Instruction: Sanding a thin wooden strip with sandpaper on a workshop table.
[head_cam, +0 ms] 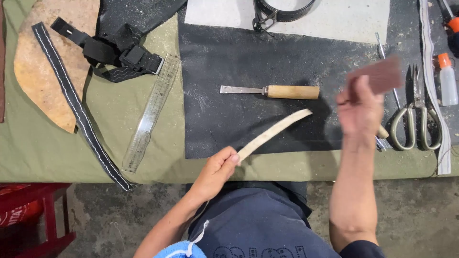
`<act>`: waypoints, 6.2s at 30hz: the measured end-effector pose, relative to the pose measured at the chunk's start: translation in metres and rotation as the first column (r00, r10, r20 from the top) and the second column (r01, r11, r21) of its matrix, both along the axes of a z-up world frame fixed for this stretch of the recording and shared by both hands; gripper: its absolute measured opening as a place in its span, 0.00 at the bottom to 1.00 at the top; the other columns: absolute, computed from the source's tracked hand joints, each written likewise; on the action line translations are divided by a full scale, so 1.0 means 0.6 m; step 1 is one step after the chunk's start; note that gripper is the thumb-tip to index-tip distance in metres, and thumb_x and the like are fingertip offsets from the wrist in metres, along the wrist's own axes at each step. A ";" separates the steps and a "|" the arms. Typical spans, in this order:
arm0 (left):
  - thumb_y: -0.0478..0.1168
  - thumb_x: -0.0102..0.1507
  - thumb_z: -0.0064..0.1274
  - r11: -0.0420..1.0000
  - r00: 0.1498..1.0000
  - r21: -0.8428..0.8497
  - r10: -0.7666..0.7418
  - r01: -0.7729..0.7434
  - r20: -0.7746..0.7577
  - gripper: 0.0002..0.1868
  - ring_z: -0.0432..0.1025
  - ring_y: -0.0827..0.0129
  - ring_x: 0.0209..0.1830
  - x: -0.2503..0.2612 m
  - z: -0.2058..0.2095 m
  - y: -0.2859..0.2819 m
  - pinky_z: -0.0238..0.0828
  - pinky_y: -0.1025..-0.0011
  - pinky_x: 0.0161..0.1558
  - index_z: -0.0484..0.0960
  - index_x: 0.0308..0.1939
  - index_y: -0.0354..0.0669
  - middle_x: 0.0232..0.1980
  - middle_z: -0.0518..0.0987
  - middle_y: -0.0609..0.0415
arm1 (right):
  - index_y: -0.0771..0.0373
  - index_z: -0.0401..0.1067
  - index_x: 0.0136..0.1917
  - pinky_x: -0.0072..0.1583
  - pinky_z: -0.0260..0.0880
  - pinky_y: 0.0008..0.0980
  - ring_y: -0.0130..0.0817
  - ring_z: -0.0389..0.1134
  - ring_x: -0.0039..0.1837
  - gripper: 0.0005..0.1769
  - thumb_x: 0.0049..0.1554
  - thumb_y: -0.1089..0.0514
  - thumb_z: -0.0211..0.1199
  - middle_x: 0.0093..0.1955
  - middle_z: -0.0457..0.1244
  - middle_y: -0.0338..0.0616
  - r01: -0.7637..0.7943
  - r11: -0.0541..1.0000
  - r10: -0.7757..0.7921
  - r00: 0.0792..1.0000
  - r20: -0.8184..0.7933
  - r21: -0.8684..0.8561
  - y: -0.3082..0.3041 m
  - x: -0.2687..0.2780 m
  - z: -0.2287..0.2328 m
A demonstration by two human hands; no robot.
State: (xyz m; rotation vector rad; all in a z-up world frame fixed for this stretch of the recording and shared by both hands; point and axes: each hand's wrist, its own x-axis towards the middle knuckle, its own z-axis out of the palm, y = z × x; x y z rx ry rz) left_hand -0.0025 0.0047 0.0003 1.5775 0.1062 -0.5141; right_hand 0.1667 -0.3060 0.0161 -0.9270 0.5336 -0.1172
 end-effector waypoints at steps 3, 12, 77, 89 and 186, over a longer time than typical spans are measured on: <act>0.47 0.75 0.37 0.989 0.978 -0.103 0.088 -0.109 -0.192 0.15 0.50 0.79 0.18 0.001 -0.010 0.007 0.45 0.78 0.20 0.71 0.36 0.47 0.22 0.61 0.63 | 0.56 0.60 0.58 0.40 0.67 0.22 0.25 0.61 0.42 0.12 0.68 0.53 0.61 0.48 0.60 0.35 -0.302 0.891 0.378 0.907 0.186 -0.338 -0.021 -0.044 -0.018; 0.50 0.76 0.36 0.834 0.945 -0.508 0.045 -0.214 -0.324 0.16 0.50 0.86 0.13 0.016 -0.046 -0.014 0.48 0.89 0.13 0.69 0.41 0.45 0.21 0.52 0.70 | 0.66 0.73 0.54 0.27 0.71 0.37 0.38 0.70 0.31 0.23 0.45 0.70 0.74 0.41 0.71 0.51 -0.726 0.686 0.726 0.676 0.128 -0.053 0.122 -0.220 -0.072; 0.38 0.72 0.42 0.989 0.986 0.041 0.139 -0.143 0.092 0.12 0.69 0.68 0.14 0.028 -0.015 -0.028 0.67 0.74 0.20 0.79 0.39 0.39 0.20 0.76 0.51 | 0.62 0.71 0.44 0.34 0.72 0.35 0.38 0.69 0.30 0.06 0.55 0.67 0.68 0.34 0.67 0.48 -0.437 0.898 0.439 0.897 0.049 -0.050 0.143 -0.152 -0.032; 0.41 0.73 0.40 0.997 0.997 0.072 0.000 -0.005 0.073 0.11 0.75 0.64 0.19 0.053 -0.013 -0.053 0.73 0.69 0.23 0.77 0.45 0.40 0.25 0.79 0.49 | 0.65 0.75 0.42 0.36 0.71 0.40 0.40 0.68 0.31 0.04 0.54 0.68 0.70 0.33 0.67 0.52 -0.473 0.881 0.474 0.881 0.018 -0.030 0.165 -0.172 -0.044; 0.40 0.72 0.41 0.948 0.993 0.311 -0.096 0.071 0.067 0.14 0.68 0.62 0.23 -0.004 0.024 -0.026 0.67 0.64 0.30 0.82 0.40 0.41 0.21 0.76 0.45 | 0.51 0.75 0.52 0.46 0.73 0.28 0.33 0.74 0.42 0.09 0.58 0.59 0.71 0.45 0.71 0.41 -0.144 0.987 0.146 0.989 0.021 -0.075 0.005 -0.106 -0.011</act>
